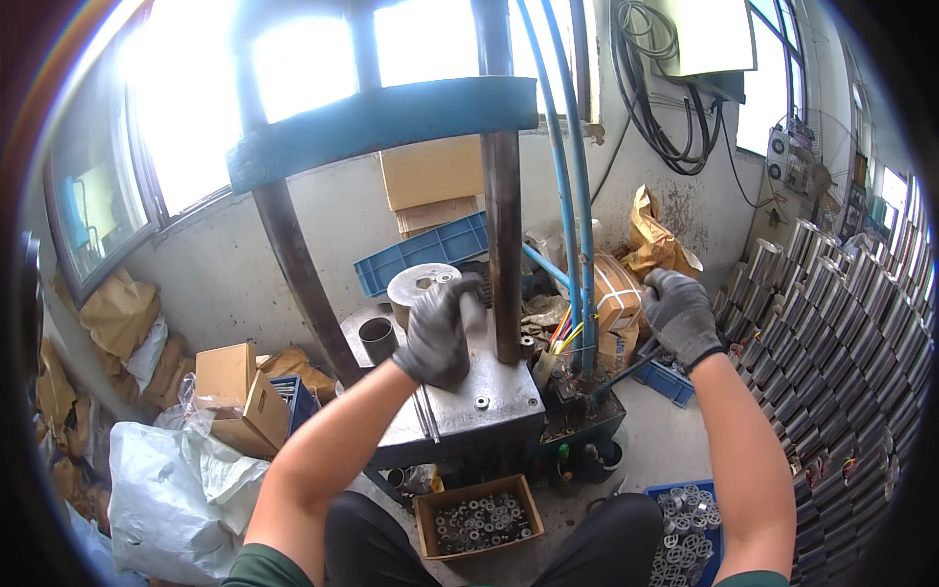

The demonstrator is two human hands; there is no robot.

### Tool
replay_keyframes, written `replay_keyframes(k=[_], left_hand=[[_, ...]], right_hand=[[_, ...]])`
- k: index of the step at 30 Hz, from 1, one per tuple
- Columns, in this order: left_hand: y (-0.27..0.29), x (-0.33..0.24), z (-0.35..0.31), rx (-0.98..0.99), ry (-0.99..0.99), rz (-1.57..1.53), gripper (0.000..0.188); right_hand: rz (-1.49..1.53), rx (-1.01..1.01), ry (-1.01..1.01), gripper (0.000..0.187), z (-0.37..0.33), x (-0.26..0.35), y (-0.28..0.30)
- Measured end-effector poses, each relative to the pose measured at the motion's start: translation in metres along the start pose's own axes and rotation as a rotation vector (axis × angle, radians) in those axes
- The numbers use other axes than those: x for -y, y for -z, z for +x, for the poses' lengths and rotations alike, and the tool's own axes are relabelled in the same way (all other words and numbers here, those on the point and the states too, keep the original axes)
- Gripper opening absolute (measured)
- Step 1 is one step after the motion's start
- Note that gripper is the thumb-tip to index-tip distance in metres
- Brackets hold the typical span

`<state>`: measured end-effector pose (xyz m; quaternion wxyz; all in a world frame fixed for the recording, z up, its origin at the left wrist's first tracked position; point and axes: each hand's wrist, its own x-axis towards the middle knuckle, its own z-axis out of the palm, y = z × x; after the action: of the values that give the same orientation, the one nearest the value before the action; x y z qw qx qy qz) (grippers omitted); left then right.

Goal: The person is seen manufacturing small metal parts using a hydraulic press in a factory setting.

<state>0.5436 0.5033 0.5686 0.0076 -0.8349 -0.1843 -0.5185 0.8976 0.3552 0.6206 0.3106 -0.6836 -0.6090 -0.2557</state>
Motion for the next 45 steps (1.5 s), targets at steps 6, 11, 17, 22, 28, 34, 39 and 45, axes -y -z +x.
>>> replay_keyframes(k=[6, 11, 17, 22, 28, 34, 39, 45], left_hand=[[-0.033, -0.076, -0.166, 0.054, 0.700, -1.100, 0.040], [-0.044, -0.069, -0.244, 0.162, 1.424, -1.120, 0.038], [-0.055, -0.045, -0.249, 0.029, 1.878, -1.358, 0.017], [-0.046, -0.035, -0.241, -0.031, 1.873, -1.415, 0.024], [-0.037, -0.046, -0.245, 0.180, 1.907, -1.263, 0.057], [-0.025, -0.097, -0.261, 0.316, 1.791, -1.297, 0.053], [0.002, -0.105, -0.246, 0.431, 1.625, -1.431, 0.029], [0.018, -0.074, -0.269, 0.424, 1.380, -1.288, 0.032]], right_hand=[[0.091, 0.018, 0.140, 0.012, -0.051, 0.002, 0.021], [0.138, 0.080, 0.195, 0.012, -0.108, 0.016, 0.037], [0.044, 0.142, 0.342, 0.019, -0.133, 0.068, 0.048], [0.100, 0.057, 0.325, 0.021, -0.134, 0.061, 0.039], [0.485, 0.116, 0.187, 0.017, -0.164, 0.124, 0.022], [1.098, 0.344, -0.484, 0.028, -0.258, 0.177, -0.081], [1.532, 0.808, -1.252, 0.033, -0.305, 0.208, -0.123], [1.754, 0.763, -1.112, 0.033, -0.315, 0.241, -0.150]])
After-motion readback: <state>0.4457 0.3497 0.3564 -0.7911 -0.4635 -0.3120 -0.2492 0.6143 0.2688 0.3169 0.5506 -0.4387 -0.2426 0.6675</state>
